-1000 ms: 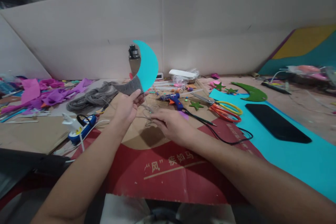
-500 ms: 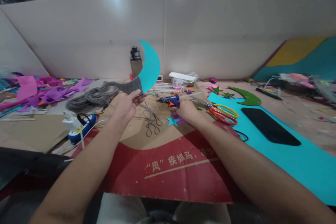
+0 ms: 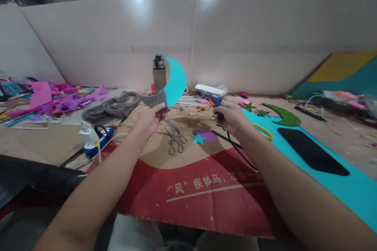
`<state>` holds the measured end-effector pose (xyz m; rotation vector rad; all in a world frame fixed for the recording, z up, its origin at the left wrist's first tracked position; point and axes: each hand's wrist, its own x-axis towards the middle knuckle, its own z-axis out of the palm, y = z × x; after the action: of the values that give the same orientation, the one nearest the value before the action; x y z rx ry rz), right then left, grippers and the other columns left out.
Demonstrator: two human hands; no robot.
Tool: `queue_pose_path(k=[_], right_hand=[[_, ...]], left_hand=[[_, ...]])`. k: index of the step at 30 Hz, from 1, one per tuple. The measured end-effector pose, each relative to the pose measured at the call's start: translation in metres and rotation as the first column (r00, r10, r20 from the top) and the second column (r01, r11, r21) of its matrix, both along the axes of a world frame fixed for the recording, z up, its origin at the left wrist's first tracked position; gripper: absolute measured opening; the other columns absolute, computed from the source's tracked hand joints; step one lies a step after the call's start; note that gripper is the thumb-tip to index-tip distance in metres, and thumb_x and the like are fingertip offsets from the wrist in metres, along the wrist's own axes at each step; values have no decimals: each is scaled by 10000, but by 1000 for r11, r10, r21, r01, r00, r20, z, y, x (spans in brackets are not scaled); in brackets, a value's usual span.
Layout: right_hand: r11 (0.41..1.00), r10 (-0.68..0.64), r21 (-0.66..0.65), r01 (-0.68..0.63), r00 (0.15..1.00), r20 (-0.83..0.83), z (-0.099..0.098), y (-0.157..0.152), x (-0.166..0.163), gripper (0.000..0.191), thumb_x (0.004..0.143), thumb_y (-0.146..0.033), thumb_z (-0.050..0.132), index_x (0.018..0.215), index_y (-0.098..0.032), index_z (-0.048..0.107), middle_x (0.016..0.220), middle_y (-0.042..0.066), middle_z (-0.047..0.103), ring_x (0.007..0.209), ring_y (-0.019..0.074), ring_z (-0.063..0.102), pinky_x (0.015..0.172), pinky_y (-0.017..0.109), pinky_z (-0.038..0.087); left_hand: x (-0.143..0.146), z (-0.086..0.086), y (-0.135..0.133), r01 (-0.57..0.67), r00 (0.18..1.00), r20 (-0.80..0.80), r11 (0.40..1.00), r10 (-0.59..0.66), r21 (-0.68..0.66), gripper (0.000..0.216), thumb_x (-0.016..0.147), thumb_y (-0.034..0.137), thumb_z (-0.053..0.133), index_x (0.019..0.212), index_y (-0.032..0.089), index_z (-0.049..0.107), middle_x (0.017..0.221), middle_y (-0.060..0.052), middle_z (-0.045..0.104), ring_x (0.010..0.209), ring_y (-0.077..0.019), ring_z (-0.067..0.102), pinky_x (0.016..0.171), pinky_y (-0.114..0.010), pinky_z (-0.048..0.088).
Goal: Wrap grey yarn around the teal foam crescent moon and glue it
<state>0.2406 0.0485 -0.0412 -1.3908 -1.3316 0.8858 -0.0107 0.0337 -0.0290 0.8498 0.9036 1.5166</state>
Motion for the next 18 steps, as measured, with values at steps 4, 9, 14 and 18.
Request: queue_pose_path(k=[4,9,14,18], right_hand=[[992,72,121,-43,967,-246,12,-14,-7,231,767,-400,605,781,-212,471,626,-47,464,508,74,452,494,210,419],[959,235,239,-151,894,-381,19,-30,-21,250,738,-315,633,918,-231,481,792,-26,579,603,90,527,523,226,455],[909,350,315,-273,911,-219,20,-39,-27,245,760,-292,612,949,-217,476,753,-23,583,517,86,464,465,243,394],[904,309,300,-305,950,36,15,-42,-28,248,813,-324,563,1019,-201,497,761,1,590,533,111,471,513,281,420]], left_hand=[[1,0,0,-13,1000,-3,1000,13,-2,136,699,87,657,827,114,617,684,-32,684,603,-112,663,482,-165,422],[1,0,2,-33,999,25,999,33,-5,120,698,84,655,811,104,619,674,-35,682,616,-125,673,499,-175,442],[0,-3,4,-52,998,28,998,51,34,106,680,85,677,760,96,608,663,-44,677,646,-138,683,516,-176,451],[0,-4,3,-43,999,-15,998,44,46,114,679,118,692,754,96,610,675,-55,682,664,-141,688,528,-177,452]])
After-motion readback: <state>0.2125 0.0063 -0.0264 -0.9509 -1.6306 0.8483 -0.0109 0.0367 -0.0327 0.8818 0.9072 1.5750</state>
